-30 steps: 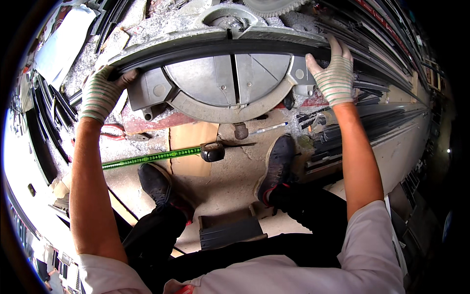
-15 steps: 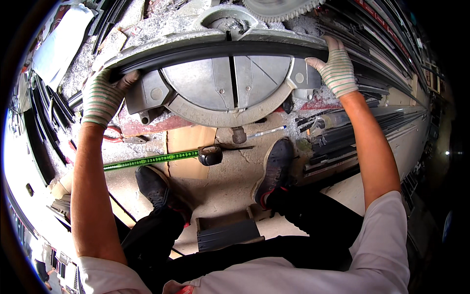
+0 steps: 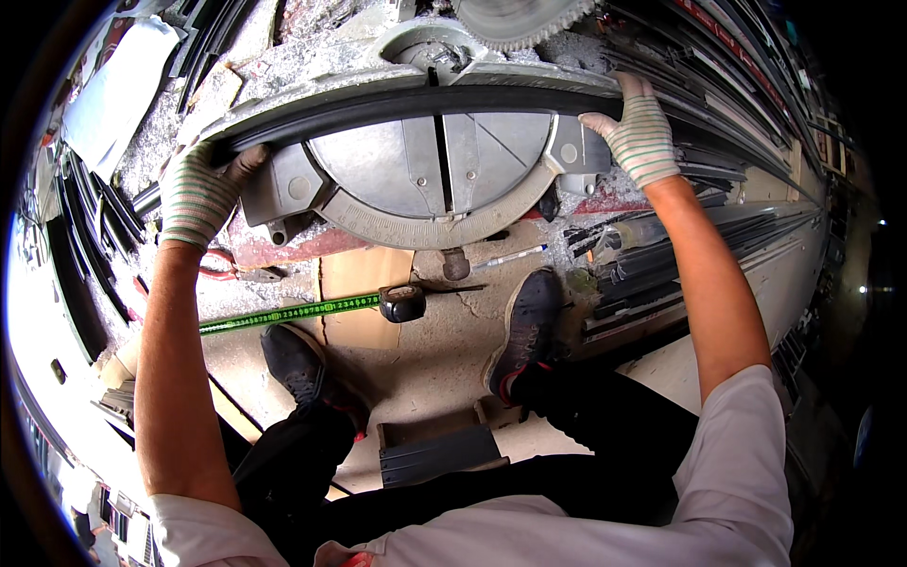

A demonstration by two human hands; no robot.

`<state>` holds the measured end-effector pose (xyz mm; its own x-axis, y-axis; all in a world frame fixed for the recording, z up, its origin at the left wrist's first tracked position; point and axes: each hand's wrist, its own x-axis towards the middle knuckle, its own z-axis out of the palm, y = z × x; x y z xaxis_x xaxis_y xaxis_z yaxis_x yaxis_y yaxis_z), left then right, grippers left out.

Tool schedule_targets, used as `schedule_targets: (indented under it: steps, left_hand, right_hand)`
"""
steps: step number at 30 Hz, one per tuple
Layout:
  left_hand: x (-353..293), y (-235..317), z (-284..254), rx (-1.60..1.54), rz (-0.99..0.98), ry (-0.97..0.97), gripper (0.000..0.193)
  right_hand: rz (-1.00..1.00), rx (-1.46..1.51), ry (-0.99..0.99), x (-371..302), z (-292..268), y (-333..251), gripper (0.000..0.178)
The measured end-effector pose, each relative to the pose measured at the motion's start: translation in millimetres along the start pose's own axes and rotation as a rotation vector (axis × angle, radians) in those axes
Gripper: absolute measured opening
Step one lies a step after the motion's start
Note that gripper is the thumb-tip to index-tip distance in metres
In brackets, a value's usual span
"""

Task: The person measures and cuts black plastic window frame profiles using a miter saw, then fits the cut pieces into a white window frame. The person repeats the process for multiple pieces, checking fit and alignment.

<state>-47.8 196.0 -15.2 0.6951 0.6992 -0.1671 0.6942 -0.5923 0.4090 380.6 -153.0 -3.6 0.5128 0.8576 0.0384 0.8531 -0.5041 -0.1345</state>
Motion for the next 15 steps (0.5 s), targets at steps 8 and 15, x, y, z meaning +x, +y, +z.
schedule_targets:
  steps: [8, 15]
  left_hand:
    - [-2.2, 7.2, -4.4, -0.073, -0.036, -0.021, 0.064]
    - [-0.4, 6.1, -5.1, -0.042, -0.022, -0.028, 0.068]
  right_hand:
    - [0.045, 0.007, -0.013, -0.2, -0.9, -4.3, 0.086]
    - [0.035, 0.029, -0.006, -1.3, 0.6, -2.5, 0.086]
